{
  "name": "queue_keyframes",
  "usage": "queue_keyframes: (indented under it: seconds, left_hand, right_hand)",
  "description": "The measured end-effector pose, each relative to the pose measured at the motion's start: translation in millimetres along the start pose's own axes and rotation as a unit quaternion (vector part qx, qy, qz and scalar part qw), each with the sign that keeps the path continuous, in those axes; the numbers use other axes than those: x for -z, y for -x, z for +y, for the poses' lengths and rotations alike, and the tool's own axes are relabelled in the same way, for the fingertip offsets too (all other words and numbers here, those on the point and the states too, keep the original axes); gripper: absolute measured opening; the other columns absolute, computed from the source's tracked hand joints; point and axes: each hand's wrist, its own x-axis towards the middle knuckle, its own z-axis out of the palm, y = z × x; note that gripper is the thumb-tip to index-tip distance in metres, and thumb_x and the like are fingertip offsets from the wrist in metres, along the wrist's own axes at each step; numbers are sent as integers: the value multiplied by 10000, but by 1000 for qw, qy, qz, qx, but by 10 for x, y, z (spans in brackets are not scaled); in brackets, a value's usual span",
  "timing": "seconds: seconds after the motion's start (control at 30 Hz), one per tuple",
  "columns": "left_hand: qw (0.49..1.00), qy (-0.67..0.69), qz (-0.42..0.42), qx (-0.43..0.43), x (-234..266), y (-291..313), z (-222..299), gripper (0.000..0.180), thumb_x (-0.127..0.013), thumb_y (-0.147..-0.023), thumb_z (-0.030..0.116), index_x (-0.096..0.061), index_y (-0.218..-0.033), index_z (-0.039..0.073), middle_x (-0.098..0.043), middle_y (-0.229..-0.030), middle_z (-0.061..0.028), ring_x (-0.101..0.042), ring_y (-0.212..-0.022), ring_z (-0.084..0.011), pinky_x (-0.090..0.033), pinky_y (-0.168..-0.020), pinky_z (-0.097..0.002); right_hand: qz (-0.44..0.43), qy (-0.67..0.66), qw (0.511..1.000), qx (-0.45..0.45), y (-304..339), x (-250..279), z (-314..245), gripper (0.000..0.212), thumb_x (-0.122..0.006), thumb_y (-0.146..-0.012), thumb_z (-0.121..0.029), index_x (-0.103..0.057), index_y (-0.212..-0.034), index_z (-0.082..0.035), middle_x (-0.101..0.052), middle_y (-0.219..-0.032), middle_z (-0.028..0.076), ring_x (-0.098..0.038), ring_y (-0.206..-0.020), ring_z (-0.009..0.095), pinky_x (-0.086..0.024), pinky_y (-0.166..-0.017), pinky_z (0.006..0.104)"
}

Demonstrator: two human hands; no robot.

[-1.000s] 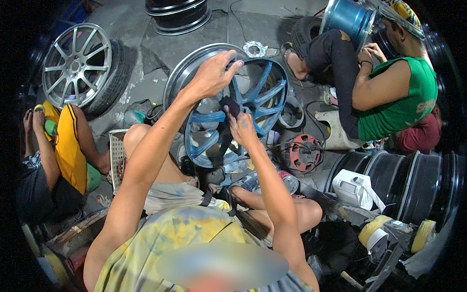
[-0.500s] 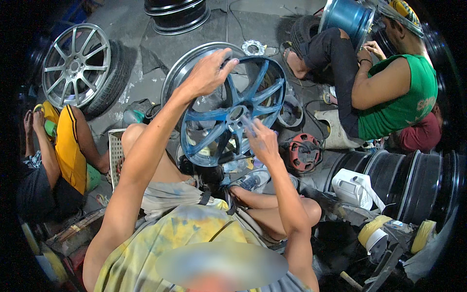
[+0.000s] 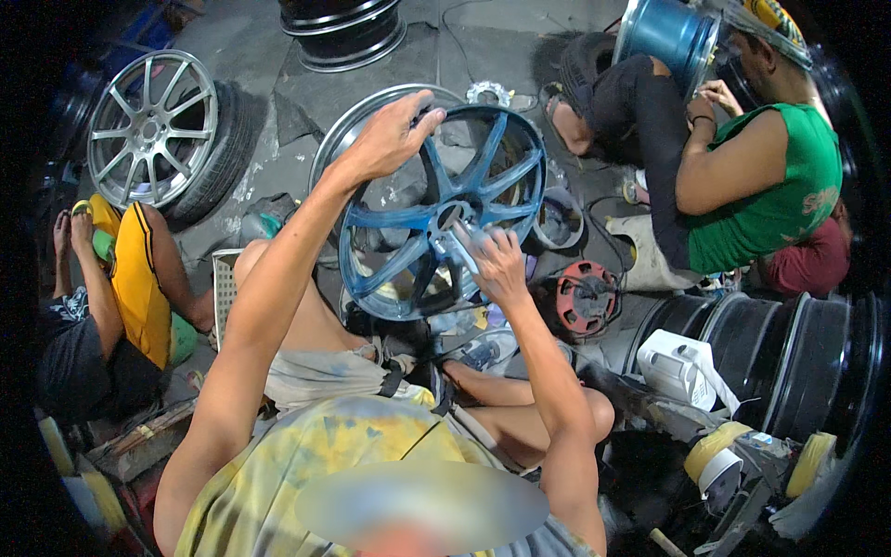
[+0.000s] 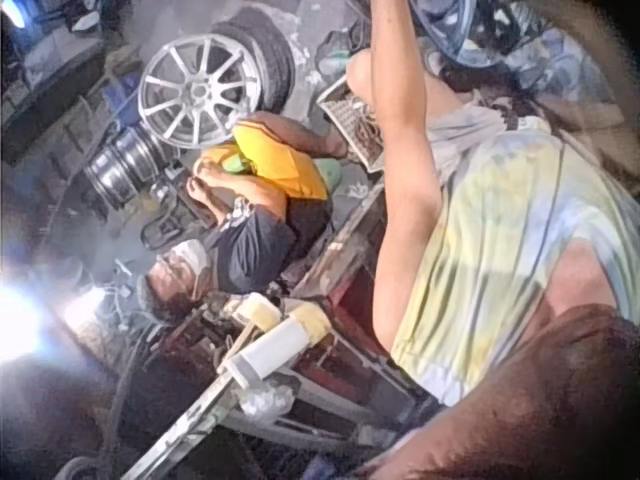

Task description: The person sits on the floor and uses a sanding block to manually sand the surface of a blue car wheel rim. They rotate the wheel to access different spokes and the outer lip, applying consistent pressure to smooth the metal surface.

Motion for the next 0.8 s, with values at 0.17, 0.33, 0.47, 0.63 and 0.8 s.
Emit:
queue_keyframes:
  seconds: [0.17, 0.33, 0.47, 0.63, 0.8]
  left_hand:
    - [1000, 14, -25, -6, -40, -35, 7, 493, -562, -1060, 369, -594, -1298, -62, -675, -1179, -280, -647, -1122, -420, -494, -952, -461]
    - [1000, 21, -5, 6, -6, -43, -140, 453, -561, -1061, 351, -603, -1269, -50, -679, -1145, -278, -655, -1089, -422, -495, -921, -455]
    - [999, 5, 31, -40, -131, -28, -287, 451, -562, -1062, 352, -601, -1261, -50, -685, -1124, -278, -656, -1068, -436, -496, -910, -453]
    - [994, -10, 83, -70, -113, -10, -129, 438, -560, -1061, 358, -617, -1220, -46, -687, -1103, -273, -668, -1053, -406, -495, -907, -459]
    - [1000, 26, -7, -15, 90, -46, -124, 436, -559, -1058, 367, -620, -1190, -44, -686, -1077, -266, -661, -1024, -414, -494, -893, -463]
  right_hand:
    - [-33, -3, 998, 53, -511, -332, 188, 565, -691, -819, -242, -678, -1375, -140, -581, -1077, 52, -539, -977, 290, -434, -851, 443]
    - [-45, 31, 998, 16, 42, -249, 291, 638, -663, -826, -211, -618, -1462, -170, -570, -1110, 12, -530, -978, 239, -429, -877, 400]
    - [36, -20, 999, 30, -533, -228, 25, 597, -716, -830, -237, -659, -1421, -179, -527, -1027, 20, -524, -973, 243, -426, -869, 398]
    - [-15, -29, 999, 12, -447, -350, 56, 538, -736, -850, -213, -680, -1380, -145, -529, -1023, 42, -519, -997, 269, -433, -868, 422]
    - [22, -69, 996, -52, -49, -175, -23, 487, -724, -883, -157, -684, -1366, -110, -525, -946, 72, -528, -920, 313, -434, -823, 441]
